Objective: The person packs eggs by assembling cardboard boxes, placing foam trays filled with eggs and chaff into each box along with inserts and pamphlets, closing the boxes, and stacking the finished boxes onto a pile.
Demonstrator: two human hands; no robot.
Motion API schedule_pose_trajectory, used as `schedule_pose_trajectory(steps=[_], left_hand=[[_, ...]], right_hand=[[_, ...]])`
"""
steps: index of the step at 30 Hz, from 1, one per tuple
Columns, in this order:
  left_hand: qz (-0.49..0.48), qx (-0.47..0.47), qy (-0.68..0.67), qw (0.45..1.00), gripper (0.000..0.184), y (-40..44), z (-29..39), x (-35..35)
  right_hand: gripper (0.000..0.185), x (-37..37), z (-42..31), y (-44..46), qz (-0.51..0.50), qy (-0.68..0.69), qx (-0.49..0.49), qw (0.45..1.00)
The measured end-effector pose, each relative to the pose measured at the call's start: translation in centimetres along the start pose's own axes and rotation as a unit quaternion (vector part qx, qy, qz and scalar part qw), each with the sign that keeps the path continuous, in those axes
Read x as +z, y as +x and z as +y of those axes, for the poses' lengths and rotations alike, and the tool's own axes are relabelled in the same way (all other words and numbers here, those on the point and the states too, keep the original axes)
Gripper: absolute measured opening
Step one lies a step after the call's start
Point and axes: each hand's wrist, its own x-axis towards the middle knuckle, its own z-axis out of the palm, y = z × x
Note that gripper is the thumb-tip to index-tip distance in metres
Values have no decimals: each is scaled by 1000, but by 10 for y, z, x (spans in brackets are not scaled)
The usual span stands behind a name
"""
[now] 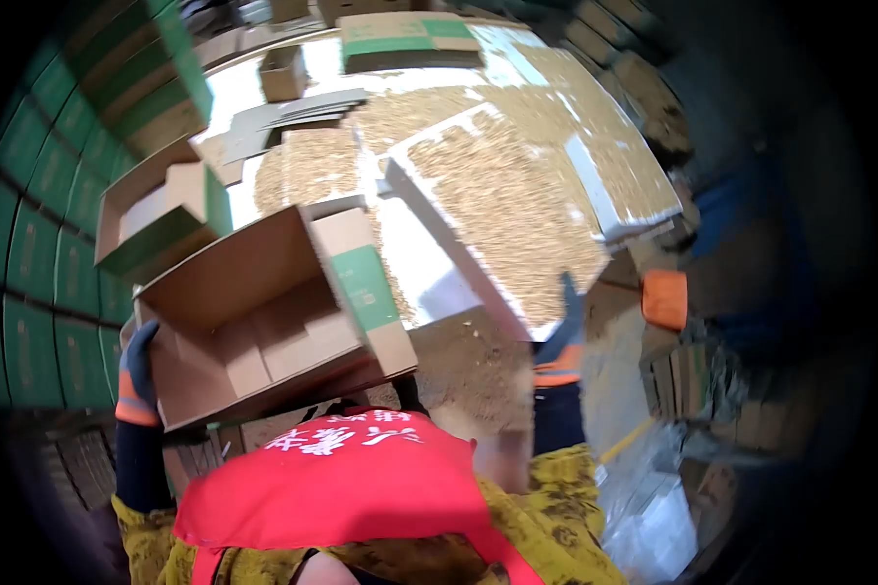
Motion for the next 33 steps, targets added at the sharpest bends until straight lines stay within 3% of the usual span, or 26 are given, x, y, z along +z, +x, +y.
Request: schedule_pose_trajectory(steps=[1, 3, 4, 5, 6, 10, 11, 13, 14, 15, 16, 17, 18, 19, 20, 22, 24, 26, 28, 30, 32, 33], left_hand=[[43, -82, -147, 985, 28, 1, 13, 12], [110, -105, -152, 977, 26, 1, 52, 35], [65, 64, 88, 992, 29, -1, 20, 27], [72, -10, -89, 993, 36, 0, 51, 42], [106, -77, -265, 955, 43, 1, 82, 57], [126, -98, -264, 951, 48, 1, 76, 65], [102, -71, -251, 960, 45, -1, 69, 61], [82, 29, -118, 989, 41, -19, 71, 55], [94, -8, -122, 988, 41, -20, 65, 52], [79, 168, 166, 968, 40, -31, 54, 44], [81, 172, 226, 955, 38, -39, 64, 42], [88, 107, -12, 990, 37, -37, 65, 46], [60, -5, -234, 970, 35, -37, 83, 52], [84, -118, -446, 884, 34, -38, 101, 58], [66, -137, -526, 837, 34, -36, 90, 59], [71, -124, -517, 844, 35, -30, 78, 58], [11, -152, -565, 811, 38, -25, 57, 55], [-50, -190, -542, 817, 39, -30, 130, 63], [37, -142, -491, 859, 41, -24, 105, 69], [48, -148, -474, 867, 40, -30, 107, 70], [36, -110, -408, 906, 39, -26, 91, 58], [47, -90, -336, 936, 38, -25, 91, 58]], right_hand=[[46, 9, -20, 13, -53, 43, 25, 997], [51, 58, -63, 10, -172, 77, 73, 979], [51, 81, -75, 4, -204, 65, 81, 973], [51, 100, -80, 0, -217, 42, 85, 972], [50, 115, -84, -3, -226, 18, 86, 970], [42, 156, -64, -17, -321, -153, -28, 934], [41, 151, -57, -8, -325, -181, -20, 928], [42, 173, -51, -14, -386, -213, 25, 897], [44, 186, -48, -19, -417, -249, 26, 874], [49, 224, -50, -48, -384, -267, 113, 877], [55, 232, -40, -51, -405, -278, 105, 865], [62, 241, -30, -54, -426, -289, 96, 852], [66, 252, -18, -62, -396, -253, 163, 868], [68, 257, -6, -63, -414, -278, 157, 853], [71, 260, 5, -58, -430, -302, 151, 837], [70, 267, 14, -45, -481, -277, 170, 814], [71, 270, 11, -26, -566, -427, 59, 703], [70, 275, 6, -18, -540, -656, 3, 528], [66, 283, 12, -18, -514, -779, -58, 355], [46, 272, 46, -2, -520, -778, -177, 304], [41, 279, 56, -4, -575, -766, -182, 222], [41, 281, 32, -14, -591, -758, -182, 210]])
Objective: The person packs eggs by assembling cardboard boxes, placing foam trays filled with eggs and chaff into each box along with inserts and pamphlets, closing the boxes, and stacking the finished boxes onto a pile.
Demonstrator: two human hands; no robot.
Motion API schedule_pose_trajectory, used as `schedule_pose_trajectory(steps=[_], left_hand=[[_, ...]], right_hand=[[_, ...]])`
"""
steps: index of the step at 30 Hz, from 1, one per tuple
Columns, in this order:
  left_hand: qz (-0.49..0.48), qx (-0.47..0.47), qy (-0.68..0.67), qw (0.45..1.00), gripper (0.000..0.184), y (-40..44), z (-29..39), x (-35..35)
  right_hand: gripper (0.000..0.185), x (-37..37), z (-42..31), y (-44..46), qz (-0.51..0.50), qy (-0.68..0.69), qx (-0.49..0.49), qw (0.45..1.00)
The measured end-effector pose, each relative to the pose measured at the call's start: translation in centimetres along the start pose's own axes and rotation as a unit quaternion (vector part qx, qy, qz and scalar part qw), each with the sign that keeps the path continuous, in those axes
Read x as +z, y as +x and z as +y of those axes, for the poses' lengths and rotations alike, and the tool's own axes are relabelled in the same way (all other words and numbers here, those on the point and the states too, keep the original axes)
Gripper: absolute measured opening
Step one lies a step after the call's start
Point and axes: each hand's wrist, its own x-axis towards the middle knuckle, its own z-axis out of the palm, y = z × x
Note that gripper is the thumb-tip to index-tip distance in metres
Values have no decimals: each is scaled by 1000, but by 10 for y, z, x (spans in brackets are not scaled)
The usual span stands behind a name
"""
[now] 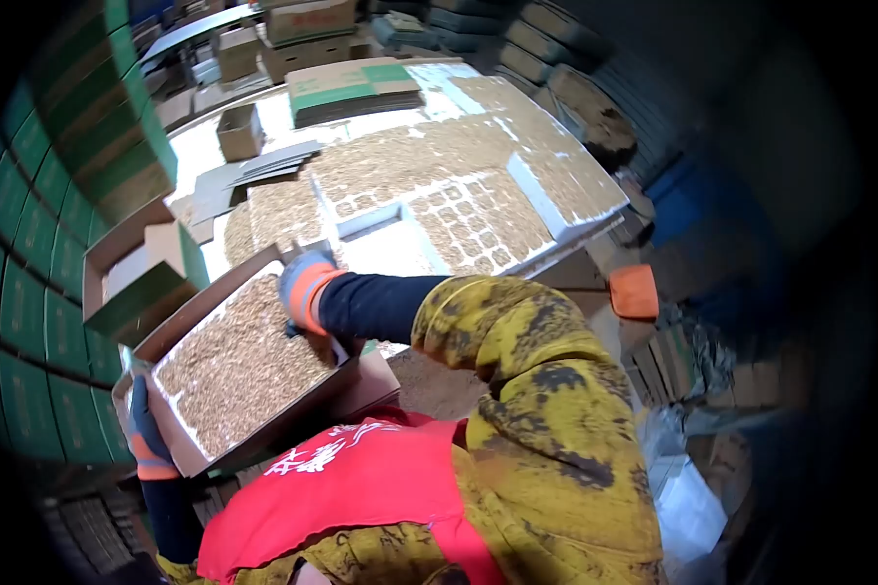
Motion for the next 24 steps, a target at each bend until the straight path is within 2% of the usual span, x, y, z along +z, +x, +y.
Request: schedule_pose_trajectory(steps=[1, 2, 3, 4, 5, 6, 7, 8, 9, 10, 11, 12, 13, 14, 15, 17, 18, 19, 21, 22, 23, 24], left_hand=[[-2, -31, -42, 999, 37, -3, 0, 4], [3, 13, 23, 1000, 37, -8, 6, 16], [11, 59, 86, 994, 37, -10, 11, 26], [5, 33, 57, 998, 38, -11, 14, 29], [8, 32, 62, 998, 38, -8, 11, 26], [13, 33, 68, 997, 38, -2, 5, 18], [22, 31, 73, 997, 37, 4, 1, 8], [7, 15, 98, 995, 39, 9, -2, -7], [5, -6, 73, 997, 40, 7, 0, -5], [5, -27, 47, 999, 42, 6, 2, -2], [6, -47, 22, 999, 43, 4, 3, 3], [-15, -61, -19, 998, 47, 4, 3, 8], [-29, -75, -25, 996, 48, 3, 5, 16], [-41, -90, -31, 995, 49, 1, 9, 26], [-51, -106, -38, 992, 51, -2, 12, 35], [-69, -94, -55, 992, 52, -6, 17, 70], [-80, -86, -65, 991, 53, -7, 18, 82], [-74, -103, -64, 990, 54, -9, 19, 81], [-69, -127, -69, 987, 55, -3, 16, 64], [-53, -161, -92, 981, 55, 0, 11, 39], [-49, -147, -66, 986, 55, -5, 11, 43], [-46, -135, -41, 989, 55, -5, 12, 48]], right_hand=[[40, -14, -6, -21, -9, -4, -21, 1000], [41, -2, -10, -23, 84, -1, 49, 995], [42, 11, -13, -24, 128, 21, 96, 987], [41, 32, -10, -24, 247, 111, 69, 960], [40, 48, -7, -26, 362, 197, 40, 910], [37, 54, 2, -45, 483, 342, 1, 806], [40, 49, 17, -71, 424, 525, 57, 736], [50, 98, 44, -47, 579, 522, 89, 620], [62, 132, 78, -56, 603, 483, 201, 603], [75, 183, 120, -53, 677, 342, 283, 587], [85, 223, 146, -60, 671, 347, 388, 528], [102, 300, 184, -47, 651, 317, 503, 471], [105, 303, 189, -59, 510, 341, 667, 422], [123, 346, 205, -51, 476, 341, 701, 407], [133, 365, 209, -48, 381, 404, 728, 401], [137, 441, 224, -21, 339, 461, 737, 359], [136, 442, 211, -28, 420, 467, 695, 351], [124, 455, 202, -27, 488, 469, 660, 327], [107, 456, 177, -51, 638, 560, 454, 271], [98, 464, 165, -62, 643, 584, 434, 241], [89, 471, 154, -73, 644, 606, 416, 210], [80, 444, 136, -91, 634, 693, 330, 93]])
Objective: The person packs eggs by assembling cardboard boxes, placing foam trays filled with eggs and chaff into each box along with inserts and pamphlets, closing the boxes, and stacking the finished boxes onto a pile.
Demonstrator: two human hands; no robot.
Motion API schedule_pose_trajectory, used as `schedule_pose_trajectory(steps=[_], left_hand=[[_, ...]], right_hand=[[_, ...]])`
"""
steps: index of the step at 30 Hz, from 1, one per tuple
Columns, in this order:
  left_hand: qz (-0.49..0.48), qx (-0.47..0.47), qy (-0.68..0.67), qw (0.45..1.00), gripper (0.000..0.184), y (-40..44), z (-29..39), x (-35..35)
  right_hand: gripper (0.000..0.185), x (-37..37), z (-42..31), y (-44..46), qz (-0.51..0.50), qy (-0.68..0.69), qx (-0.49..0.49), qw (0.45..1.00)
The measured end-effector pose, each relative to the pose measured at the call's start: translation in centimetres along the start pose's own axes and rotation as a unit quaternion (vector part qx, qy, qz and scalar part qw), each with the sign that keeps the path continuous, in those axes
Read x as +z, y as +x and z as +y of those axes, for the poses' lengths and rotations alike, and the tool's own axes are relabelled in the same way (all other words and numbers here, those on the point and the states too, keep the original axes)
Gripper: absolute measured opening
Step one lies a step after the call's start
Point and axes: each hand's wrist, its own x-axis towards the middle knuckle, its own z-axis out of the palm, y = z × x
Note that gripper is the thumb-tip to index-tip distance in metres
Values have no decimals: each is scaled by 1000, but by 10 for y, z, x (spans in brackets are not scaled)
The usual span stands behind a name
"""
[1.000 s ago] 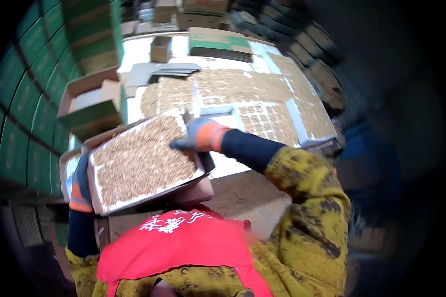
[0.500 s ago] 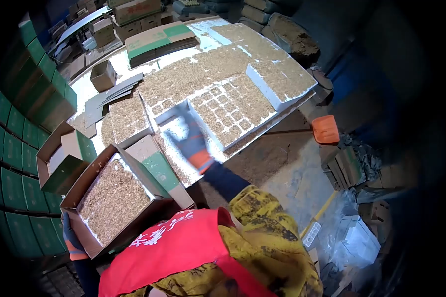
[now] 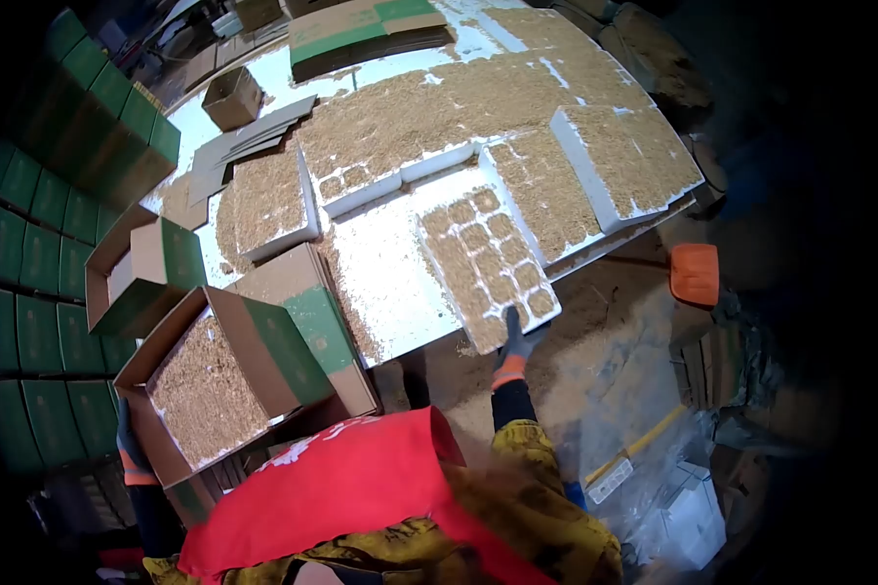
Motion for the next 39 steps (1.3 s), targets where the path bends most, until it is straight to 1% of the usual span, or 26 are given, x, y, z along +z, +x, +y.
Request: schedule_pose_trajectory(steps=[1, 3, 5, 6, 7, 8, 9, 11, 13, 14, 15, 17, 18, 20, 21, 23, 25, 27, 28, 29, 31, 33, 34, 35, 37, 39], left_hand=[[5, 13, 25, 1000, 55, 2, 1, 3], [94, 104, 153, 978, 54, 15, -14, -15], [188, 192, 271, 924, 53, 25, -29, -40], [169, 170, 235, 942, 52, 21, -25, -29], [137, 72, 55, 986, 49, 13, -9, 22], [183, 130, 187, 956, 47, 28, -28, -42], [106, 64, -12, 992, 46, 13, -15, -36], [156, 106, 68, 980, 41, 14, -17, -55], [185, 120, 115, 969, 35, 18, -18, -70], [194, 105, 8, 975, 33, 16, -13, -54], [107, 69, -61, 990, 29, 15, -13, -69], [153, 139, 25, 978, 29, 11, -8, -54], [162, 155, 60, 973, 30, 9, -5, -50], [162, 185, 183, 952, 35, 8, -8, -63], [111, 232, 291, 921, 37, 10, -19, -84], [65, 225, 280, 931, 36, 5, -18, -75], [28, 153, 162, 975, 39, -20, 13, -18], [39, 70, -71, 994, 45, -5, -1, -26], [73, 129, 51, 988, 45, -3, -5, -34], [105, 187, 173, 961, 45, -4, -10, -41], [220, 189, 213, 933, 43, -9, -1, -22], [259, 331, 391, 819, 41, 14, -19, -38], [278, 361, 420, 785, 41, 5, -11, -10], [264, 450, 511, 683, 39, -11, 3, 15], [190, 456, 676, 547, 37, -28, 27, 43], [53, 451, 660, 599, 34, -29, 26, 62]], right_hand=[[75, -4, -10, -8, -15, 62, 54, 997], [65, -20, -14, -3, -51, 112, 101, 987], [53, -8, -44, -9, -91, 111, 143, 979], [50, 0, -61, -13, -135, 113, 150, 973], [50, 16, -77, -13, -187, 118, 161, 962], [49, 39, -103, -15, -208, 102, 170, 958], [49, 63, -132, -21, -230, 84, 183, 952], [46, 114, -178, -43, -343, 62, 174, 921], [43, 166, -205, -69, -392, 48, 146, 907], [41, 182, -211, -82, -441, 0, 50, 896], [39, 201, -219, -99, -498, -1, 50, 866], [38, 223, -219, -123, -536, -93, -50, 838], [38, 233, -216, -135, -556, -180, -169, 793], [40, 255, -215, -163, -604, -202, -88, 766], [42, 269, -223, -189, -615, -219, -53, 756], [49, 296, -236, -249, -607, -266, 16, 749], [61, 309, -234, -274, -628, -270, 72, 726], [66, 313, -214, -289, -637, -238, 128, 722], [59, 312, -201, -292, -645, -254, 120, 710], [61, 310, -189, -285, -659, -285, 97, 689], [57, 308, -185, -277, -671, -327, 74, 661], [60, 308, -191, -256, -679, -533, -98, 496], [58, 308, -196, -258, -653, -585, -126, 464], [58, 306, -188, -253, -639, -610, -227, 410], [58, 317, -180, -257, -598, -685, -281, 308], [31, 315, -160, -251, -565, -688, -412, 194]])
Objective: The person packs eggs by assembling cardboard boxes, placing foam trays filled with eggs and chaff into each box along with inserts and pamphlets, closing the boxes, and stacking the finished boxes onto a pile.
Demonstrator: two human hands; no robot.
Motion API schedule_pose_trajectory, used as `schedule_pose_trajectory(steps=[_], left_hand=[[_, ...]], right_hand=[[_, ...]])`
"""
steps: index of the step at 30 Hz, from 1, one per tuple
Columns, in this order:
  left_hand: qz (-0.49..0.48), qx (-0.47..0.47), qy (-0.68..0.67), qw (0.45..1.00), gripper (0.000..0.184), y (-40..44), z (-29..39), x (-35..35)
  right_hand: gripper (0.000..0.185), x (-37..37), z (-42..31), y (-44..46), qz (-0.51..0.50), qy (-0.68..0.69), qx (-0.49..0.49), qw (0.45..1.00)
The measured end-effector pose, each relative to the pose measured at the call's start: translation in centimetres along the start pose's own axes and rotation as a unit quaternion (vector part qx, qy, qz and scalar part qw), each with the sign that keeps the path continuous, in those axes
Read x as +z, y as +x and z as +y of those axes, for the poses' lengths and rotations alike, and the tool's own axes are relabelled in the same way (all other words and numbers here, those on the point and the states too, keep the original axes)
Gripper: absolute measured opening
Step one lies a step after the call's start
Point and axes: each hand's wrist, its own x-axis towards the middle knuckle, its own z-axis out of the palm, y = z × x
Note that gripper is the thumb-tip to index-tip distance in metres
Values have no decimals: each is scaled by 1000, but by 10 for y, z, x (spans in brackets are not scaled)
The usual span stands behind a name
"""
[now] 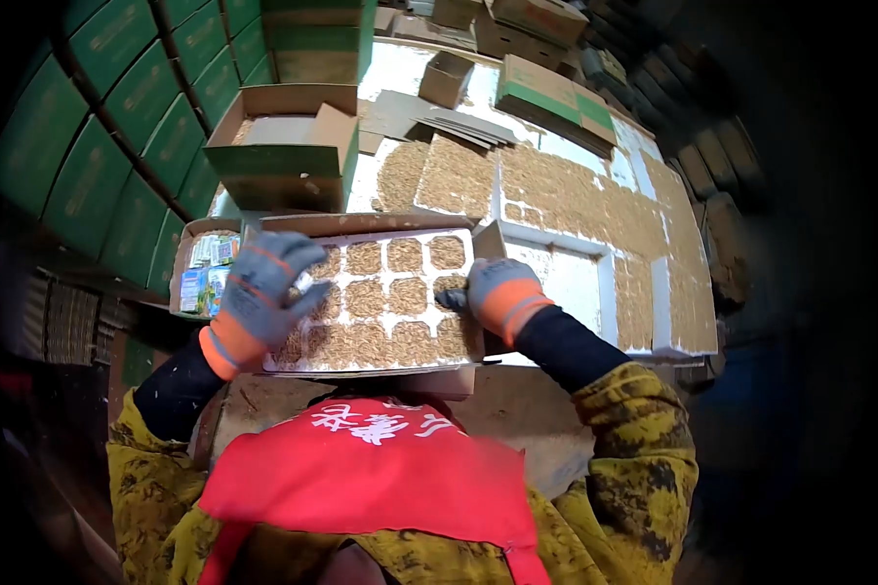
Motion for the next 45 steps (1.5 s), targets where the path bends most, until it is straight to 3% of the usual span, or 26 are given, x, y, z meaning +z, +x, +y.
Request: schedule_pose_trajectory(steps=[2, 4, 6, 8, 11, 12, 14, 16, 18, 20, 22, 24, 25, 26, 27, 28, 29, 30, 31, 33, 35, 37, 38, 40, 43, 45], left_hand=[[-153, 44, -25, 987, 35, 9, 16, 5], [-254, 78, -28, 964, 34, 23, 31, 25], [-258, 141, -14, 956, 46, 30, 40, 48], [-346, 114, -3, 931, 51, 40, 47, 68], [-357, 115, 1, 927, 40, 36, 47, 95], [-377, 110, 7, 920, 37, 36, 50, 101], [-376, 92, -16, 922, 32, 44, 56, 105], [-413, 67, 10, 908, 25, 45, 58, 118], [-419, 47, 49, 905, 26, 49, 66, 115], [-360, 28, 53, 931, 29, 44, 70, 116], [-325, -14, 29, 945, 32, 40, 71, 115], [-310, -85, -32, 946, 35, 37, 67, 105], [-256, -126, -67, 956, 36, 35, 66, 93], [-168, -124, -68, 976, 37, 35, 60, 74], [-111, -141, -49, 983, 35, 35, 51, 54], [-64, -297, -127, 944, 33, 42, 51, 23], [3, -361, -96, 927, 31, 29, 38, 0], [133, -396, -77, 905, 28, 5, 20, -14], [186, -458, -70, 867, 28, 0, 8, -32], [214, -513, -36, 830, 27, -57, -42, -52], [166, -599, 24, 783, 24, -118, -93, -49], [144, -610, 13, 779, 24, -155, -133, -26], [105, -585, 54, 802, 26, -168, -153, -12], [67, -615, 63, 783, 28, -176, -189, 22], [-47, -635, 143, 758, 34, -176, -233, 64], [-109, -635, 203, 737, 47, -170, -244, 80]], right_hand=[[24, -3, -15, 9, -42, -64, 23, 997], [23, 9, -26, 19, -77, -131, -15, 988], [19, 26, -32, 29, -70, -150, -94, 982], [18, 20, -34, 32, -89, -119, -117, 982], [23, -26, 5, 28, 70, 175, -178, 966], [26, -34, 27, 35, 109, 300, -177, 931], [28, -29, 79, 80, 129, 512, -76, 846], [27, 15, 135, 159, 259, 396, -38, 880], [28, 82, 186, 256, 271, 272, -34, 923], [33, 119, 201, 317, 196, 99, 49, 974], [38, 133, 201, 354, 91, -31, 57, 994], [42, 206, 227, 421, 194, -9, 77, 978], [43, 167, 213, 392, 113, -17, 47, 992], [36, 196, 223, 416, 208, -78, 40, 974], [35, 186, 216, 411, 209, -86, 31, 974], [34, 171, 216, 400, 212, -96, 25, 972], [32, 176, 232, 409, 304, -58, -27, 950], [29, 180, 249, 417, 393, -20, -77, 916], [26, 161, 244, 398, 409, 7, -88, 908], [22, 113, 248, 361, 399, 72, -73, 911], [22, 96, 257, 349, 375, 130, -56, 916], [21, 77, 241, 329, 356, 190, -38, 914], [20, 68, 233, 322, 348, 218, -27, 911], [23, 72, 242, 331, 330, 121, -20, 936], [23, 52, 229, 315, 346, 175, 102, 916], [23, 43, 225, 308, 374, 262, 66, 887]])
